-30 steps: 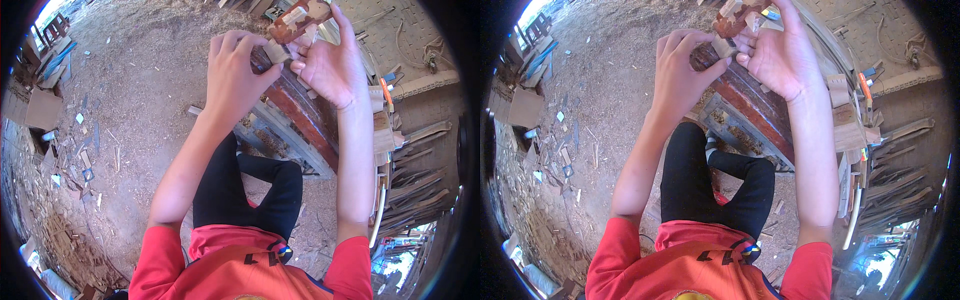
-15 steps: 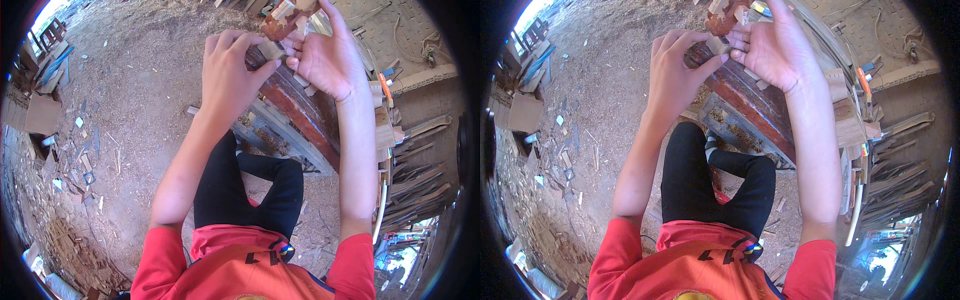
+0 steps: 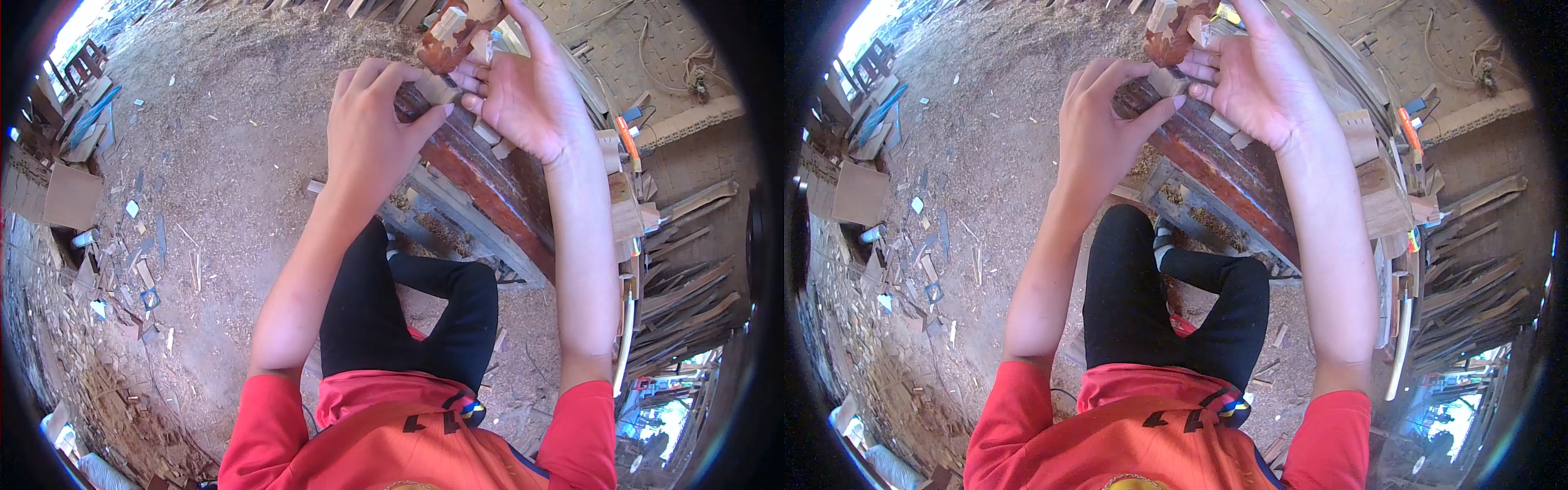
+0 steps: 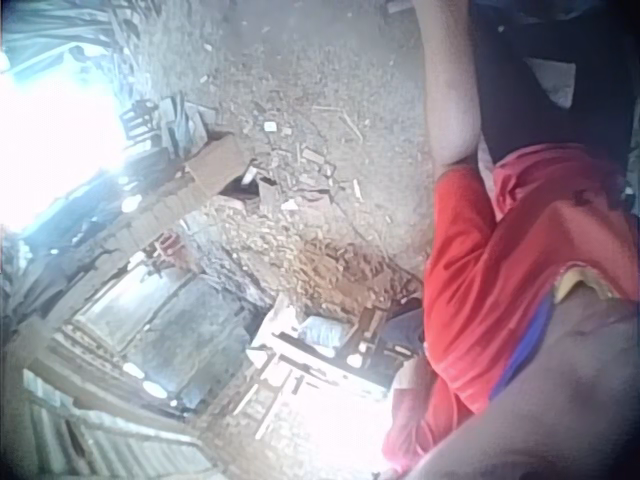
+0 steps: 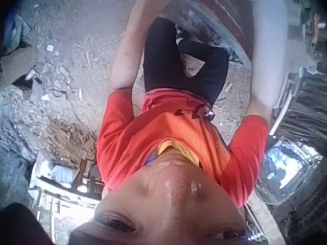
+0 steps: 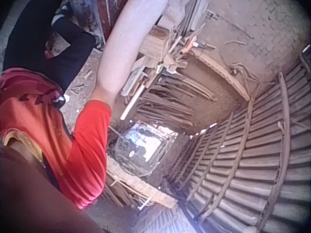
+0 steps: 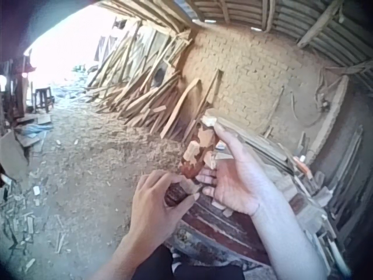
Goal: The person is assembling small wooden components, applying glue, and checking fits.
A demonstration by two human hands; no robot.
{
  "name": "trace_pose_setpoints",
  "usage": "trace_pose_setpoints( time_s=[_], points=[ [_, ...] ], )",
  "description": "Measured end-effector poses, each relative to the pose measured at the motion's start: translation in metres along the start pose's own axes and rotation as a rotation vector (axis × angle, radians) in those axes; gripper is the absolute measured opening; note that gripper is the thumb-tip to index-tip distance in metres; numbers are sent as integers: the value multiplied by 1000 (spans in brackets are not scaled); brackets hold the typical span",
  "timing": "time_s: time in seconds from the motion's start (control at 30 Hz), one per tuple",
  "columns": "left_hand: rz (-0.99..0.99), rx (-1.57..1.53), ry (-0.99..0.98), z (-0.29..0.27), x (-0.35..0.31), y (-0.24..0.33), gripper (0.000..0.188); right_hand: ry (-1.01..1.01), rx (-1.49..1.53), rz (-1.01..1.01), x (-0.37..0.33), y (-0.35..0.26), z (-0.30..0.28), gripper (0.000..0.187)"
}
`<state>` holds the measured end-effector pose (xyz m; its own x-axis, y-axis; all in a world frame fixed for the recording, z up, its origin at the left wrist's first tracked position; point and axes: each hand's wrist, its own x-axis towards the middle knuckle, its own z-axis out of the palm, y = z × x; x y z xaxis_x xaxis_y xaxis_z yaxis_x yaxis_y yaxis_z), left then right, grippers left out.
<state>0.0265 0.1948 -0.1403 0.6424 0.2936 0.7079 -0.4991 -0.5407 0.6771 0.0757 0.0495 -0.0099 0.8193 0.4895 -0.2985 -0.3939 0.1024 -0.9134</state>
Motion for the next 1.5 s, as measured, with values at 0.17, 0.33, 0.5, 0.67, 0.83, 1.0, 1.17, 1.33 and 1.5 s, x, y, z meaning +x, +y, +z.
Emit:
trace_pose_setpoints(
  time_s=[0.17, 0.33, 0.5, 0.67, 0.83, 1.0, 1.17, 1.33, 1.5],
  points=[
    [11, -10, -8, 1, 1, 0, 36, 77, -110, -167, -6, 1, 8, 54],
    [12, -4, 24, 1, 0, -1, 36, 258, -510, -299, -24, 16, 10, 65],
    [18, -23, 15, 0, -1, 0, 35, 252, -988, -372, -38, 30, 1, 69],
    [3, -37, -23, 0, -1, 2, 34, 395, -1156, -575, -29, 45, -3, 48],
    [-21, -8, 16, 0, -2, 4, 36, 513, -1270, -582, -27, 46, 4, 38],
    [-3, -13, 33, 2, -3, 6, 34, 546, -1371, -563, -26, 46, 11, 35],
    [35, 63, 96, 4, -5, 13, 33, 572, -1316, -592, -28, 44, 10, 34],
    [111, 64, 222, 8, -6, 36, 40, 504, -1237, -638, -52, 26, 7, 34],
    [186, -86, 153, 7, -11, 72, 46, 524, -1142, -582, -103, -2, 7, 33]
  ],
)
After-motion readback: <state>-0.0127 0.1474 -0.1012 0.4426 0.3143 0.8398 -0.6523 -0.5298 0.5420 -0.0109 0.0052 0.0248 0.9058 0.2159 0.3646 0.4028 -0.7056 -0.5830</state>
